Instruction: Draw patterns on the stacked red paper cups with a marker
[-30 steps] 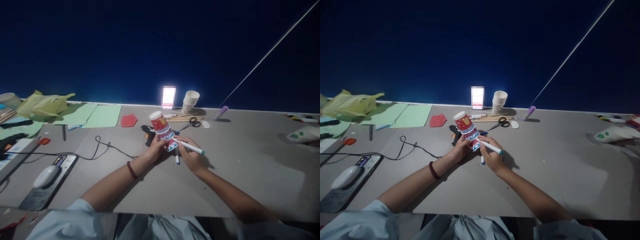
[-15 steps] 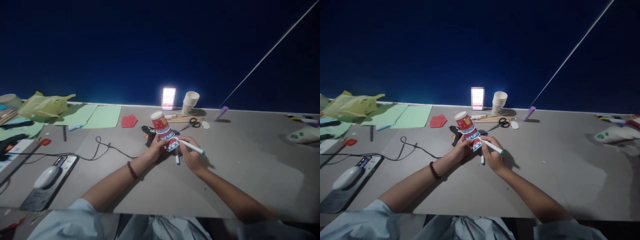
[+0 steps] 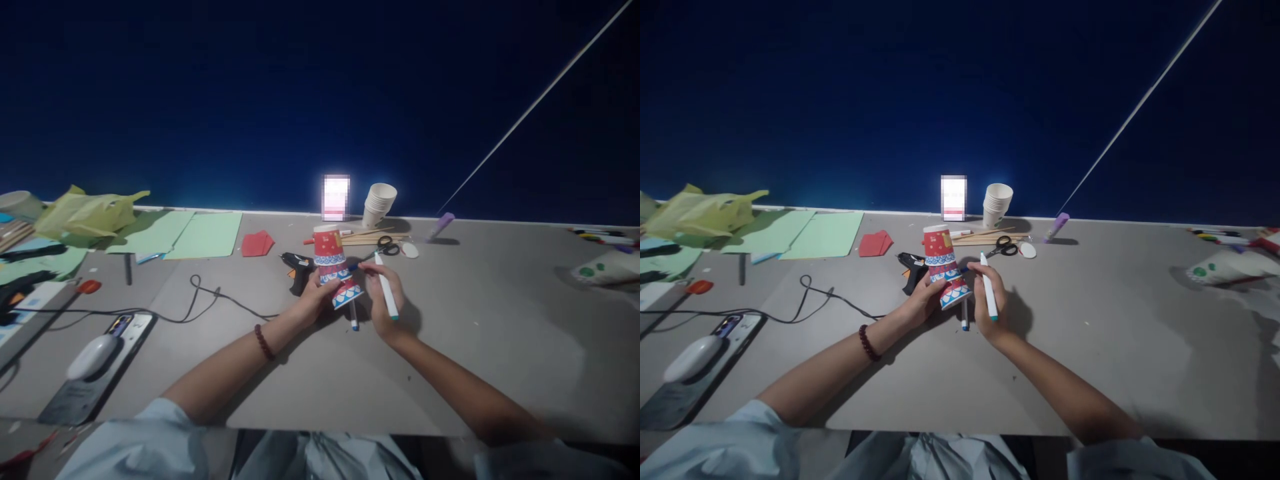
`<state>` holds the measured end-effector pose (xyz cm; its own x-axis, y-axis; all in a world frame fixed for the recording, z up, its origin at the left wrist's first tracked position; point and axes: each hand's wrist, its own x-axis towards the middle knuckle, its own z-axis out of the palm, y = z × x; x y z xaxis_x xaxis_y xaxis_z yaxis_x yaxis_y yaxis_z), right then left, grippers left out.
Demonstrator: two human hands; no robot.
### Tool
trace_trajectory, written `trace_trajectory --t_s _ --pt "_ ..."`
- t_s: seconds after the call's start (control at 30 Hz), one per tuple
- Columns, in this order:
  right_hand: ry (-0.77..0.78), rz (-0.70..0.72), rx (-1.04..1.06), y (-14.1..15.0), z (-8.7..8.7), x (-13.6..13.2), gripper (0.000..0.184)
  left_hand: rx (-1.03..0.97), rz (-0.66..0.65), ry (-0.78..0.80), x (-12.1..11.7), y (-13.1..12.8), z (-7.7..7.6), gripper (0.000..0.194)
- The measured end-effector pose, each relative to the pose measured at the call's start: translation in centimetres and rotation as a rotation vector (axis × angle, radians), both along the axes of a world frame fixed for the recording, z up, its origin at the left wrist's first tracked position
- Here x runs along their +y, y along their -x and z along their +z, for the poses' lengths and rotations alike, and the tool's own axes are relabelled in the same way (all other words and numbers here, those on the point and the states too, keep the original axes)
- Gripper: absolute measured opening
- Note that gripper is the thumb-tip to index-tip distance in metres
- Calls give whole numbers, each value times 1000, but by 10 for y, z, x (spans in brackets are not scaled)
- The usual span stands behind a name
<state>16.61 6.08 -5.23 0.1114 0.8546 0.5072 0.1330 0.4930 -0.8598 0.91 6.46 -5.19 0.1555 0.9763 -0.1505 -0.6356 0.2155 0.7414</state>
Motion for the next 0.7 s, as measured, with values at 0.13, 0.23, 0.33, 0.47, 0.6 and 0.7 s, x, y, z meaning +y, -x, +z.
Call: trace_trajectory --t_s 0.13,0.23,0.33,0.47,0.6,0.7 --pt "47 56 117 0 4 8 36 128 -7 -22 -2 -1 0 63" --pt "118 82 202 -4 6 18 42 224 -58 -17 -4 -1 4 73" --pt "176 38 292 -10 6 30 40 295 -85 -22 -4 -2 9 86" --pt "251 -13 383 -14 5 39 37 281 -102 -27 -4 -1 10 99" --pt "353 2 472 -14 9 42 37 128 -112 -24 -1 0 8 81" --pt "386 -8 544 -15 10 43 36 -85 -116 34 4 5 6 62"
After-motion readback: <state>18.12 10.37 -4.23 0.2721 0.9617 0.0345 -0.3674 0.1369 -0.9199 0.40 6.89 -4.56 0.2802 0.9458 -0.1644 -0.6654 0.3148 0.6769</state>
